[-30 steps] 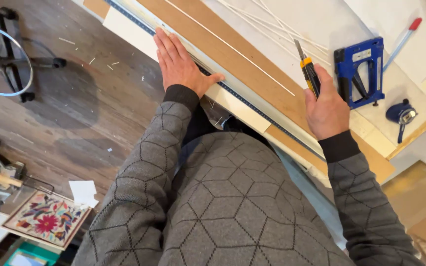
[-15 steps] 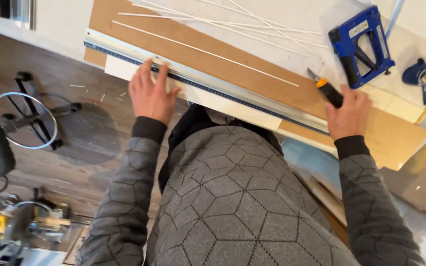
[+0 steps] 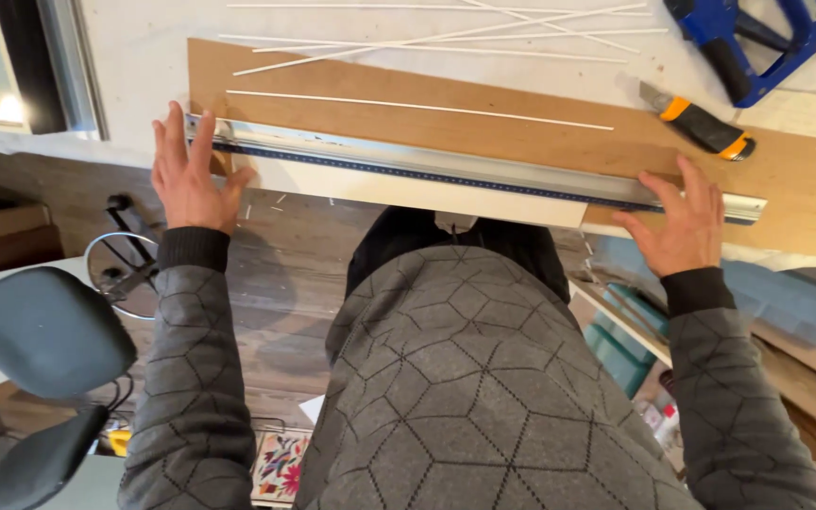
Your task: Cutting thin white strips using a utility knife against a metal straightedge on a cardboard backing.
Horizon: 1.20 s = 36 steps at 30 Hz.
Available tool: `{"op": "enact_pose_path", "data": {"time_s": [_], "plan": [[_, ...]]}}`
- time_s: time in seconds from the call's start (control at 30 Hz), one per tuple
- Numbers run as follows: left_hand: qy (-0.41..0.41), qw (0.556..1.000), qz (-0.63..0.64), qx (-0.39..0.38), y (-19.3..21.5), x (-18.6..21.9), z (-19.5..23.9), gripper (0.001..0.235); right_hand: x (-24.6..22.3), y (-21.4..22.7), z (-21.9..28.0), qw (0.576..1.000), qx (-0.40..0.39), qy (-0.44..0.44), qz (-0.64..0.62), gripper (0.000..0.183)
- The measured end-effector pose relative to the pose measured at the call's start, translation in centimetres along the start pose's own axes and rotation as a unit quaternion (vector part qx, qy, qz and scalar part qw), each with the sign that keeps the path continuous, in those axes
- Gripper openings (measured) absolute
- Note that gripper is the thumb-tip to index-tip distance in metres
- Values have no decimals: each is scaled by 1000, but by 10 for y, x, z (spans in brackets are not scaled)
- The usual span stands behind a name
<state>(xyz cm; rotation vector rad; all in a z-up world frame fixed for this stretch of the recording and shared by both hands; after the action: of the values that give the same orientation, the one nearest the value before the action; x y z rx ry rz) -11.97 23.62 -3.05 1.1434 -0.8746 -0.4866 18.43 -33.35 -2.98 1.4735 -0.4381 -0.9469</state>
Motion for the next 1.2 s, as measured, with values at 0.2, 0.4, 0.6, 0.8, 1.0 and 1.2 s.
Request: {"op": "enact_pose_path", "data": {"time_s": [0.2,0.4,0.6,0.8,1.0,1.2], "plan": [[2,1000,13,-26,3,6,-12,85,1,-8,5,999,11,-30,-7,56],[6,1000,14,-7,-6,-6,-11,70,3,-11,8,999,17,-36,-26,55],[7,1000,25,3,-3,-1,-9,69,4,-15,10,999,10,-37,-25,52],[9,999,37,17,-5,-3,-9,67,9,-20,13,999,14,-29,-28,52],[2,998,46,32,-5,-1,-7,66,17,-26,18,999,14,-28,-34,52],[4,998,47,40,-10,-6,-7,67,19,-29,19,999,11,-37,-35,51]]}}
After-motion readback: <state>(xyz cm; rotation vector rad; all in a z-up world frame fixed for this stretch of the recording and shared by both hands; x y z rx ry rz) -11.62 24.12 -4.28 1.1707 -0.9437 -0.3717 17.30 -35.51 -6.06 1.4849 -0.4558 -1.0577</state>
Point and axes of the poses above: each hand's wrist, its own z-axis away from the middle knuckle, its own y-axis out of the back of the hand, x = y × z, the point moved 3 cm from there along -z, towards the middle knuckle, and after that the axes turned 2 degrees about -y, right-handed, at the moved point
